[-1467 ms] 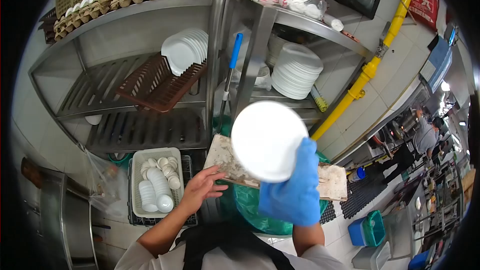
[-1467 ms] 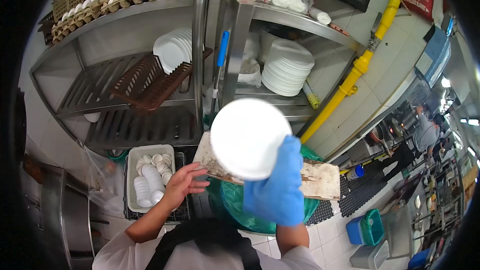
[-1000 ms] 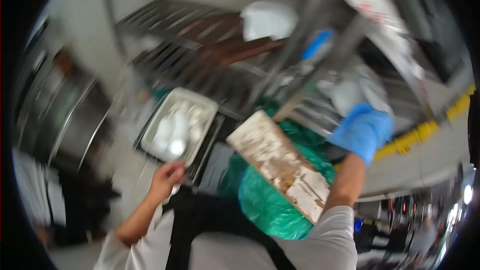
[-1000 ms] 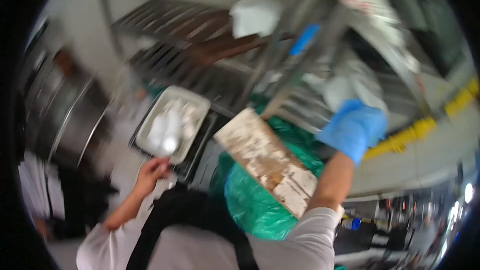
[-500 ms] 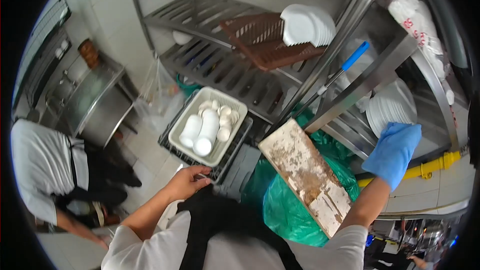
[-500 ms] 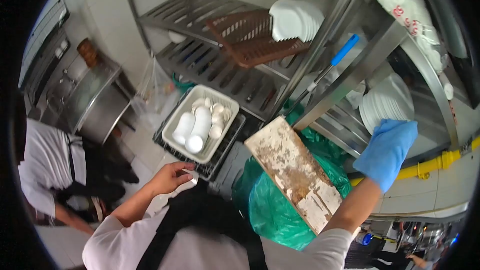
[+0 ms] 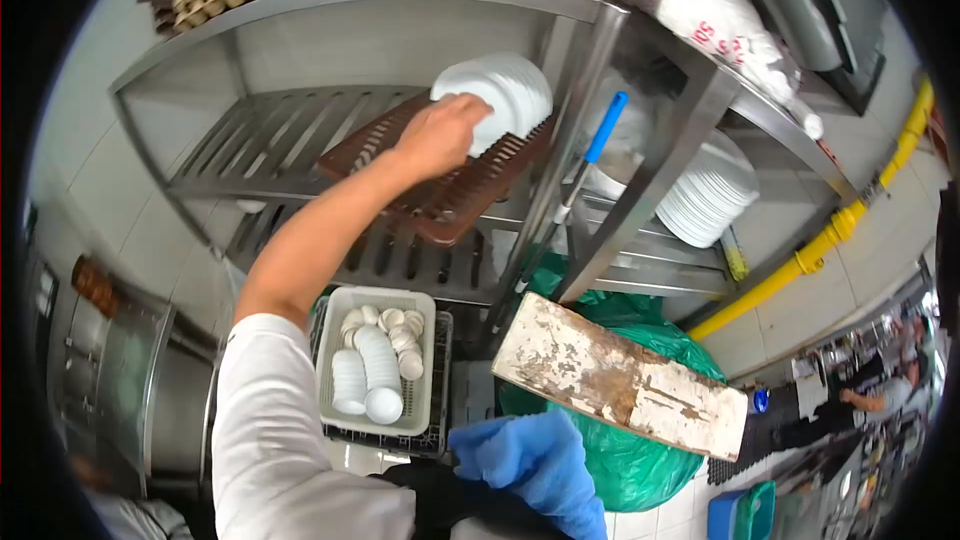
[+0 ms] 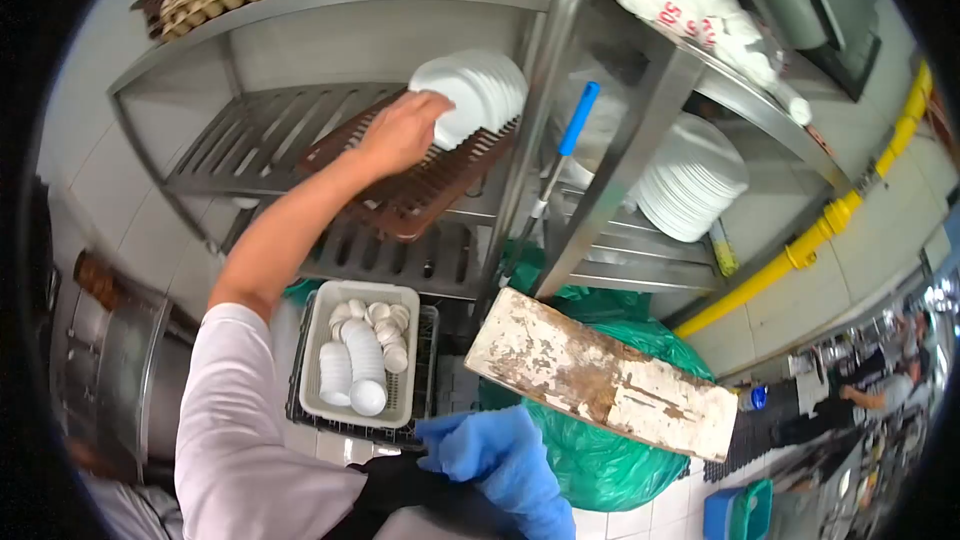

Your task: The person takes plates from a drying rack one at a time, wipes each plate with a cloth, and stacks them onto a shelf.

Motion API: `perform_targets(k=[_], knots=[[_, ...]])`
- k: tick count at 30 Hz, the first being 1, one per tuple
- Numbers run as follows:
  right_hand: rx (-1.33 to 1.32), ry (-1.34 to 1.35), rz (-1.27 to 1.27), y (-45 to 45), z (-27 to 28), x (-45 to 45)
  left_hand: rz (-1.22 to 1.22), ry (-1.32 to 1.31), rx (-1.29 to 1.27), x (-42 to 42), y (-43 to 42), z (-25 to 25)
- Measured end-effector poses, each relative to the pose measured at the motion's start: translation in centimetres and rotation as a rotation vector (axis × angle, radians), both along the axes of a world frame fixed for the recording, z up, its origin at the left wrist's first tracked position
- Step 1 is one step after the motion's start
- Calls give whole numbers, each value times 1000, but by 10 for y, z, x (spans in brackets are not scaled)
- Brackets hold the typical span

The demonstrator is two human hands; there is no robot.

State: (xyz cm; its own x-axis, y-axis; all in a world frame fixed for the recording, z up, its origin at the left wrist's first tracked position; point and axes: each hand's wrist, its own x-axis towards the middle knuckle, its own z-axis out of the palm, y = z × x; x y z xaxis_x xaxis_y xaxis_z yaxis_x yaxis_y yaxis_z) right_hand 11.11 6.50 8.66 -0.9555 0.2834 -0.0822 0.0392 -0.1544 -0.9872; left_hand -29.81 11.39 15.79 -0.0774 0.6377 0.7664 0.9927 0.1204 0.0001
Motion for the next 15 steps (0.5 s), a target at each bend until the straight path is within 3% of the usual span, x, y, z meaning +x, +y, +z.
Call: perform_targets(k=[2, 3, 5, 6, 7, 8, 10, 12, 15], knots=[[-301, -185, -164, -10, 11, 1, 116, 60, -47, -39, 39, -2], [-291, -173, -200, -9, 8, 4, 81, 67, -32, -57, 56, -5], [-611, -139, -380, -7, -12, 16, 275, 165, -179, -81, 80, -7], [151, -185, -452, -14, -24, 25, 242, 168, -167, -88, 87, -7], [155, -186, -485, -13, -25, 29, 301, 178, -325, -90, 90, -2], [562, -306, -512, -12, -25, 35, 358, 190, -486, -90, 93, 2], [1370, -565, -504, -11, -23, 46, 298, 161, -317, -81, 97, 3], [1267, -610, -566, -22, -27, 54, 224, 199, -33, -85, 109, -3], [999, -667, -633, -36, -33, 66, 282, 259, -116, -84, 120, 5]])
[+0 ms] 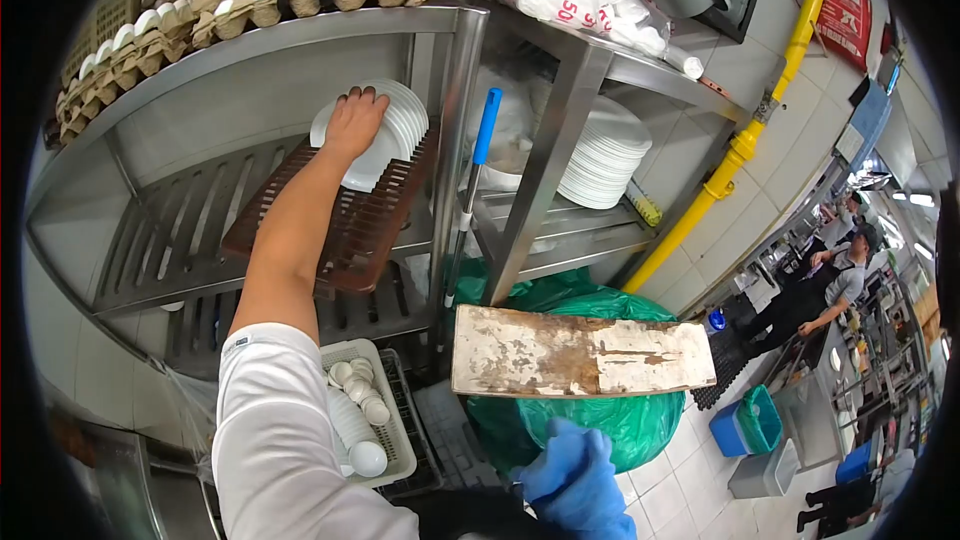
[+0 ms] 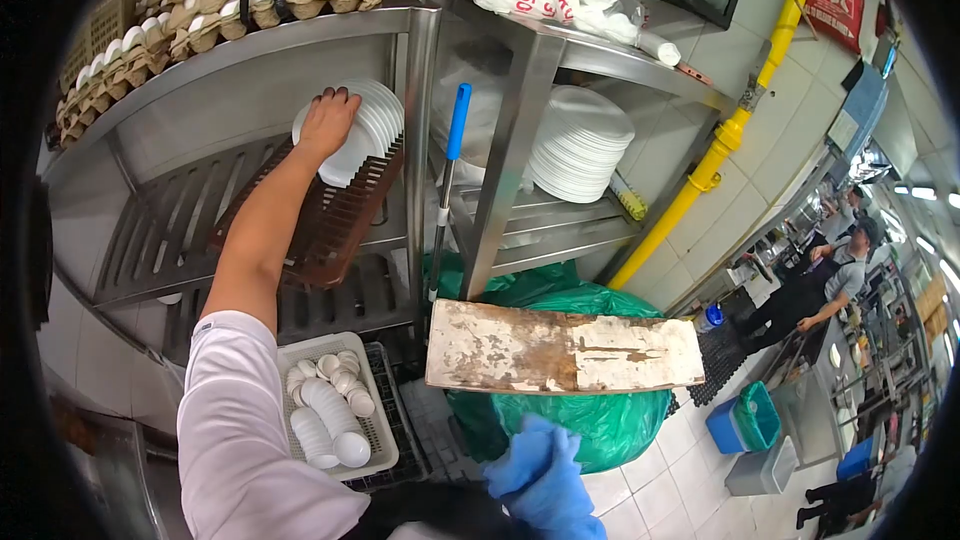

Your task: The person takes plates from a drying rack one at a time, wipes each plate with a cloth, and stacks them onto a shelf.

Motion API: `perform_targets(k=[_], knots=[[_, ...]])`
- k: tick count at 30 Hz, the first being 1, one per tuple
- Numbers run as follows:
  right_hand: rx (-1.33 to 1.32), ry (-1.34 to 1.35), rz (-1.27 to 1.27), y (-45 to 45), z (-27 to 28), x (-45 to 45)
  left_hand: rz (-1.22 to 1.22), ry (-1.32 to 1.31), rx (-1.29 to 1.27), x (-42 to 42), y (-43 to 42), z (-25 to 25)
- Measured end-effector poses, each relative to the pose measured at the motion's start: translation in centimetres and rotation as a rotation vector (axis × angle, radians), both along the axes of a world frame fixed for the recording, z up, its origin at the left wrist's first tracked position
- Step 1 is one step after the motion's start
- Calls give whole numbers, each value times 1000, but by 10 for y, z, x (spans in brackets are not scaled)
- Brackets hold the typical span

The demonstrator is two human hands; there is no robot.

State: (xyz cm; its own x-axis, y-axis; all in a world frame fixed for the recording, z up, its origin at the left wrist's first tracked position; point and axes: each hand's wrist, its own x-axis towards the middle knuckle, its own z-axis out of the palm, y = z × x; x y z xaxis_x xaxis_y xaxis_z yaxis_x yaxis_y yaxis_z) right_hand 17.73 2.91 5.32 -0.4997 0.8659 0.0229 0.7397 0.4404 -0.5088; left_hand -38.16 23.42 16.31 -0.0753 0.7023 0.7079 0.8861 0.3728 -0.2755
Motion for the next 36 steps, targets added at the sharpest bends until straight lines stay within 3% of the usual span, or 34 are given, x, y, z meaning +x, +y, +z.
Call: perform_targets(k=[2, 4, 5, 7, 10, 13, 15, 17, 18, 19, 20, 22, 24, 25, 27, 30, 32, 35, 36], knots=[[-71, 33, -41, 0, -1, 1, 9, 8, -61, -9, 10, 8], [0, 134, 201, 5, -5, -1, 30, 17, -124, -19, 7, 12], [-1, 140, 205, 9, -3, -9, 53, 47, -160, -23, 3, 16], [104, -562, 452, 20, 6, -30, 89, 77, -212, -26, -11, 25], [296, -363, 612, 36, 29, -39, 105, -29, -83, -20, -61, 50], [289, -181, 641, 37, 36, -46, 26, -181, 248, -11, -110, 50], [255, -92, 650, 38, 34, -53, -231, -206, 596, -16, -136, 30], [218, -3, 662, 34, 27, -58, 57, -594, 621, 20, -179, 28], [191, 38, 672, 32, 22, -61, -85, -528, 766, 27, -198, 15], [158, 83, 681, 32, 19, -65, -32, -712, 829, 41, -218, 8], [123, 128, 692, 34, 16, -70, -69, -699, 899, 51, -237, -3], [32, 232, 704, 38, 9, -83, -77, -969, 895, 76, -276, -33], [21, 232, 732, 40, 1, -101, -330, -1227, 974, 122, -307, -74], [411, -180, 823, 37, 21, -114, -225, -1277, 905, 158, -328, -78], [393, -87, 877, 20, 64, -134, -156, -1399, 864, 203, -348, -116], [301, 146, 936, -9, 109, -149, -156, -1817, 822, 271, -361, -152], [236, 220, 978, -15, 112, -151, -107, -1942, 775, 302, -370, -162], [220, 221, 1010, -11, 92, -142, -219, -2088, 740, 324, -381, -169], [218, 219, 1007, -7, 88, -140, -388, -2249, 780, 330, -387, -169]])
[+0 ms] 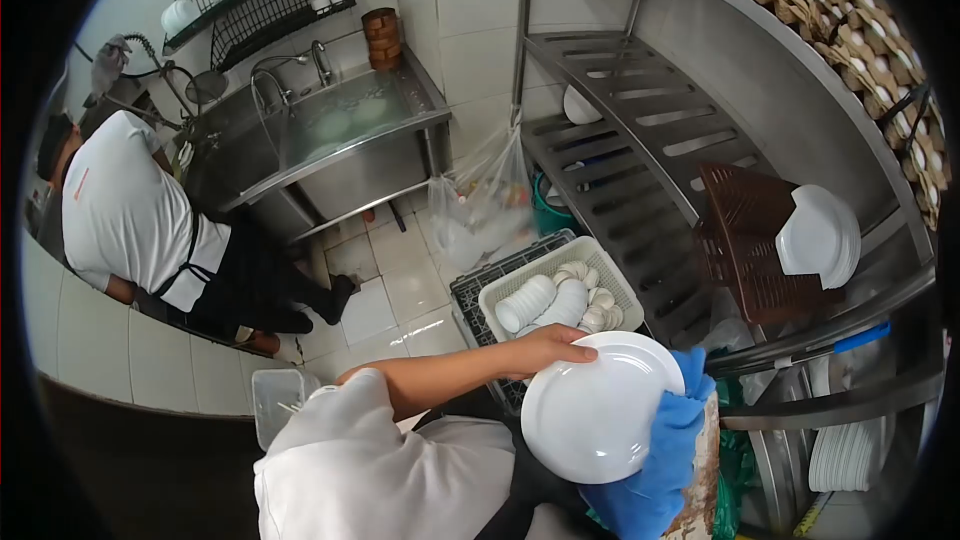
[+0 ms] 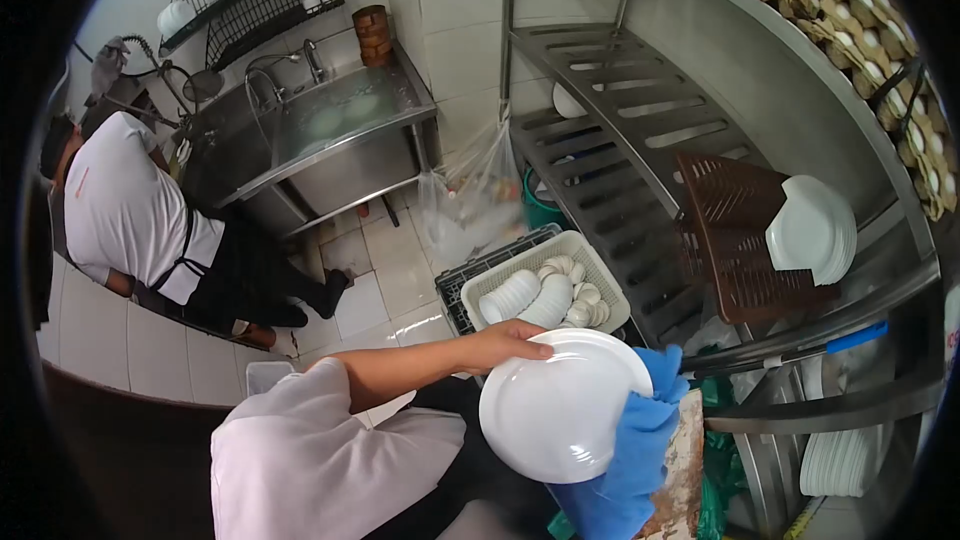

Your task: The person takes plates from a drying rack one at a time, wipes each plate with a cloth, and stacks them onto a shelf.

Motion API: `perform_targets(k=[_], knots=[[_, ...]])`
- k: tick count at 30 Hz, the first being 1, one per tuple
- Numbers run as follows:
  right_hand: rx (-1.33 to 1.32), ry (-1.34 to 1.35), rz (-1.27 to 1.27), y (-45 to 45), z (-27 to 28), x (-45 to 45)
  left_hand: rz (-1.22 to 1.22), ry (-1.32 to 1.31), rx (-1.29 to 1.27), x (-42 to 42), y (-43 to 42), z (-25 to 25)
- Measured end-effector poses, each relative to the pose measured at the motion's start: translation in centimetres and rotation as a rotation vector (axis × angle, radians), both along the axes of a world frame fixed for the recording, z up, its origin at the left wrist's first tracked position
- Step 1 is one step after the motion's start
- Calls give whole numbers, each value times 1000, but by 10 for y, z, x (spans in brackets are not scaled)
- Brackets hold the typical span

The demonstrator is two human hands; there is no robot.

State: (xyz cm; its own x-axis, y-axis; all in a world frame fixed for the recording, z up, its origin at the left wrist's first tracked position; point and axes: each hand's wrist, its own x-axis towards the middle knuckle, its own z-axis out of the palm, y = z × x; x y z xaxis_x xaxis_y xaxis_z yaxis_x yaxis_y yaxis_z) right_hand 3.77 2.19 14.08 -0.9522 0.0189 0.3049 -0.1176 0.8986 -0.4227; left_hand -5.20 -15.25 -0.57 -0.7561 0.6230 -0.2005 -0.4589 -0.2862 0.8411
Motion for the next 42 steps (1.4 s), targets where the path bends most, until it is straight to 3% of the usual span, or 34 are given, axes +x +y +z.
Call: perform_targets(k=[2, 6, 10, 17, 19, 26, 29, 32, 34, 35, 37, 40, 42], knots=[[8, -9, -8, 5, -5, 5, -173, -273, 311, 12, -3, -1], [21, -9, -33, 18, -16, 16, -157, -173, 264, 45, 25, 3], [29, -4, -54, 27, -19, 26, -267, -207, 380, 53, 47, 16], [23, 7, -83, 25, -21, 39, -443, -151, 335, 58, 105, 31], [35, 13, -95, 25, -22, 40, -497, -197, 447, 52, 114, 36], [53, 25, -145, 37, -29, 53, -435, -38, 430, 52, 108, 37], [66, 41, -148, 39, -30, 56, -440, -68, 439, 62, 118, 34], [69, 42, -127, 33, -35, 55, -397, -267, 359, 57, 125, 23], [51, 38, -77, 26, -43, 48, -325, -281, 426, 39, 116, 27], [45, 35, -59, 25, -48, 46, -207, -265, 327, 38, 110, 37], [47, 30, -42, 25, -57, 43, -306, -313, 434, 30, 103, 36], [246, 80, -112, 40, -60, 41, -207, -248, 510, 29, 97, 28], [577, 142, -246, 61, -53, 41, -253, -224, 561, 31, 91, 21]])
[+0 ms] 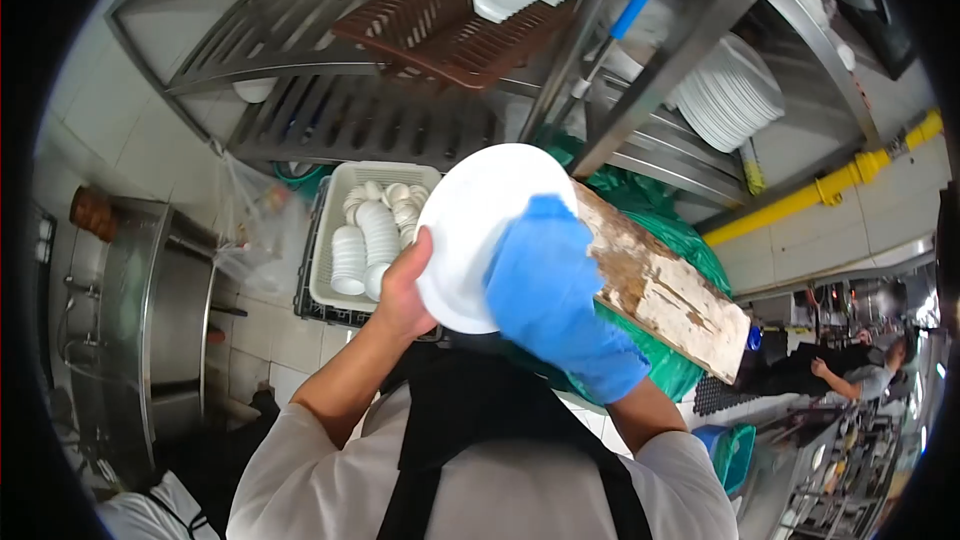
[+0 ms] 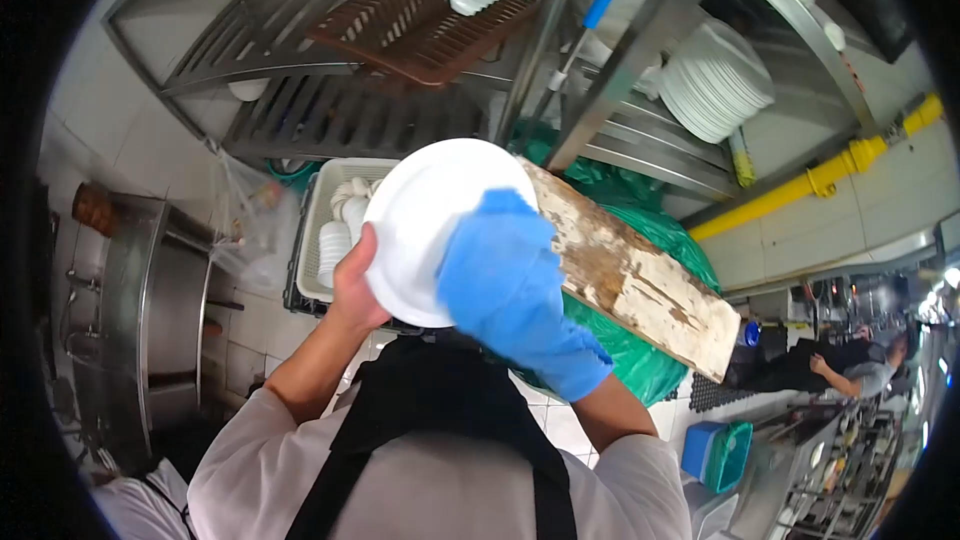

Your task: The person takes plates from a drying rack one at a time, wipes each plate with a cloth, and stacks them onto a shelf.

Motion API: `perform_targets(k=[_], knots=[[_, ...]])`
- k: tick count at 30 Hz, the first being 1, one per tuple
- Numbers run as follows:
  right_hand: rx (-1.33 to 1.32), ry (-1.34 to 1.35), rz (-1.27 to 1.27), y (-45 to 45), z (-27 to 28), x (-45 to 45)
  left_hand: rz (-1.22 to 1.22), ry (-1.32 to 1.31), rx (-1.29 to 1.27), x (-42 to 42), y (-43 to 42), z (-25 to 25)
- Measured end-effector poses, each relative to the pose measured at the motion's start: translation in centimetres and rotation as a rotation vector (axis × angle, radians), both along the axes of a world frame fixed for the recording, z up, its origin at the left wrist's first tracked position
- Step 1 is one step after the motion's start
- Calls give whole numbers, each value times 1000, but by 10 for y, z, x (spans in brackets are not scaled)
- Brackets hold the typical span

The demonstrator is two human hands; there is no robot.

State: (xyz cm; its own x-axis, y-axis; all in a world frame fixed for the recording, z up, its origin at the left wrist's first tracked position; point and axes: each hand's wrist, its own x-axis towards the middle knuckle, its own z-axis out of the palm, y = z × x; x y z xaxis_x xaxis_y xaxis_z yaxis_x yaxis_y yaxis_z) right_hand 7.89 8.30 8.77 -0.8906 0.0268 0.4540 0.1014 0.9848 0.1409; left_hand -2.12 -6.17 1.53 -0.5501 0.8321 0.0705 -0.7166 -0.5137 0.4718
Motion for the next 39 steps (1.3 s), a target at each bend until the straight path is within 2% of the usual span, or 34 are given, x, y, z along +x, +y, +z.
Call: perform_targets(k=[2, 3, 4, 5, 9, 10, 11, 13, 15, 18, 20, 23, 26, 30, 34, 36, 39], knots=[[570, 64, -240, 19, 4, 1, 5, 31, -39, 2, -7, -4], [758, 80, -336, 25, 5, 3, -7, 8, -45, 3, -10, -4], [911, 93, -424, 29, 7, 2, -19, -12, -51, 3, -13, -4], [914, 91, -433, 30, 10, 4, -52, -25, -25, 1, -16, -10], [-451, -43, -136, 25, 33, 22, -209, -45, -48, -14, -24, -16], [-616, -62, -86, 30, 32, 21, -280, -42, -138, -20, -23, -15], [-656, -65, -62, 35, 32, 20, -351, -38, -229, -24, -21, -15], [-607, -59, -63, 43, 24, 15, -367, -42, -226, -25, -15, -6], [-419, -42, -142, 40, 3, 7, -380, -46, -228, -16, -9, -6], [-301, -40, -180, 11, -31, 4, -288, -23, -306, 5, 8, -10], [-327, -53, -97, -9, -42, 5, -251, -91, -279, 6, 13, -15], [-360, -87, 7, -21, -57, 4, -258, -42, -187, -3, 14, -18], [-355, -72, -83, 11, -64, 0, -229, 42, -235, -6, 7, -18], [-322, -34, -249, 25, -62, -8, -152, 23, -265, 8, 8, -2], [-364, -35, -82, -15, -62, -12, -192, 116, -294, -6, 23, 6], [-393, -59, 15, -26, -67, -12, -221, 16, -200, -12, 28, 15], [-429, -81, 64, -17, -79, -2, -189, 34, -154, -22, 32, 0]])
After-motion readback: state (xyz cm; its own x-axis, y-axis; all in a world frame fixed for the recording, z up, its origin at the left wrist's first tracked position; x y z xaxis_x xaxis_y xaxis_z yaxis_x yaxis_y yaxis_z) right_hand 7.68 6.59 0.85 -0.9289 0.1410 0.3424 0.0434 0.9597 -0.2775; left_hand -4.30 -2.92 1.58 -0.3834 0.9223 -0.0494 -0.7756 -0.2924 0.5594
